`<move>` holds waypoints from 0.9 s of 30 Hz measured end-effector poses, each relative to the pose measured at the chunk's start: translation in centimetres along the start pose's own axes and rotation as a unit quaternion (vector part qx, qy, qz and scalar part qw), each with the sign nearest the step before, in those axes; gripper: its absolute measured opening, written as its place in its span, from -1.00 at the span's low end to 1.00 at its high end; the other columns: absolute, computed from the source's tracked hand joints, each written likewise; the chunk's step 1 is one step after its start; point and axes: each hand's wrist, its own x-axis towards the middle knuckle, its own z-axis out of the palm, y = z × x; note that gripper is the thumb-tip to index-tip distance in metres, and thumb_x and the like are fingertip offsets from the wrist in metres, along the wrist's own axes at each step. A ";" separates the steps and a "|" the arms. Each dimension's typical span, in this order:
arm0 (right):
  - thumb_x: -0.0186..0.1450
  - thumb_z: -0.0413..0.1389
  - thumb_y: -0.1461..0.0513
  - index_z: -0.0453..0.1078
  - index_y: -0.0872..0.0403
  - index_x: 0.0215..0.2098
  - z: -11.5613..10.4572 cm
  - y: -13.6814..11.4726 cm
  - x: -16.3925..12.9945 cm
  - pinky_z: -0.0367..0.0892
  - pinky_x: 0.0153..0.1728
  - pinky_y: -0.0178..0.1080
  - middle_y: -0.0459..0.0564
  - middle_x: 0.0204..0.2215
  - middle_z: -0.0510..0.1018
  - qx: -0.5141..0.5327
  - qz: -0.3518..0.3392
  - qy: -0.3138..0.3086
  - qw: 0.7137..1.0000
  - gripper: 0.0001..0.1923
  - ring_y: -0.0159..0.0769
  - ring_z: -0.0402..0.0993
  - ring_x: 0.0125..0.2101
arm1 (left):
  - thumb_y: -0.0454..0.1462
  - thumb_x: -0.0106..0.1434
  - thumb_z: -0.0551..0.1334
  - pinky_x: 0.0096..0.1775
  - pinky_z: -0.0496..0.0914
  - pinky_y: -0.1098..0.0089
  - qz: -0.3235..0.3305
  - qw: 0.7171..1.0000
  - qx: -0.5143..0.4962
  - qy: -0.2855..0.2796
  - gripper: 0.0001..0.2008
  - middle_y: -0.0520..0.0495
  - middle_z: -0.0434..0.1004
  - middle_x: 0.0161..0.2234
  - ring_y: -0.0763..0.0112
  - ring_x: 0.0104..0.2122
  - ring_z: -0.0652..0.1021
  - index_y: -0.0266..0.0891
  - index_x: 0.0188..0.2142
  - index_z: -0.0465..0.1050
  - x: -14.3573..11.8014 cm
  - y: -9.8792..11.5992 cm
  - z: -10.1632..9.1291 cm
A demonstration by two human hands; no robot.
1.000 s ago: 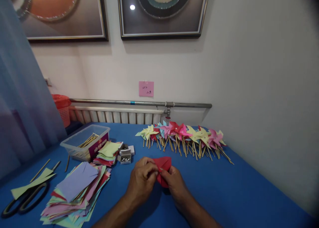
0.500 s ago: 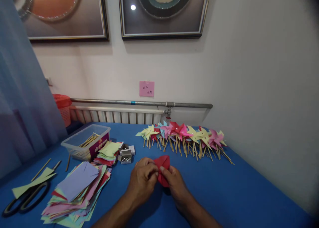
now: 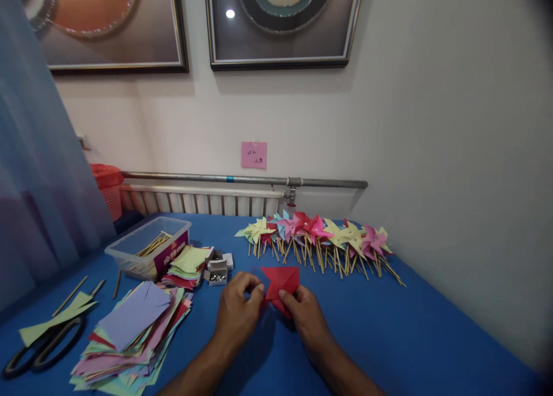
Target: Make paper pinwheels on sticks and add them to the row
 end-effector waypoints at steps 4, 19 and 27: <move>0.08 0.28 0.07 0.54 0.14 -0.34 0.2 -0.5 -0.3 0.29 -0.46 -0.29 -0.03 -0.51 0.60 -0.047 -0.007 0.003 0.999 -0.69 -0.30 0.40 -0.52 | -0.11 0.04 0.28 -0.50 0.14 0.44 -0.173 0.972 -0.145 -0.065 -0.76 0.09 0.30 -0.66 0.48 -0.61 0.30 -0.22 -0.57 0.38 0.6 -0.5 0.7; 0.16 0.20 0.12 0.54 0.15 -0.28 0.4 -0.7 -0.7 0.37 -0.36 -0.26 0.02 -0.42 0.65 -0.106 -0.020 -0.031 0.994 -0.73 -0.22 0.50 -0.42 | -0.18 -0.22 0.45 -0.55 0.17 0.49 -0.247 0.921 -0.295 -0.064 -0.70 0.07 0.38 -0.68 0.57 -0.66 0.30 -0.27 -0.60 0.39 0.3 -0.2 1.4; 0.14 0.23 0.12 0.56 0.14 -0.19 0.7 -1.0 -0.9 0.40 -0.27 -0.20 0.04 -0.36 0.67 -0.053 -0.005 -0.061 0.997 -0.67 -0.16 0.55 -0.34 | -0.25 -0.23 0.45 -0.53 0.22 0.48 -0.242 0.919 -0.309 -0.044 -0.74 0.06 0.41 -0.65 0.55 -0.65 0.35 -0.29 -0.58 0.42 0.5 -0.7 1.4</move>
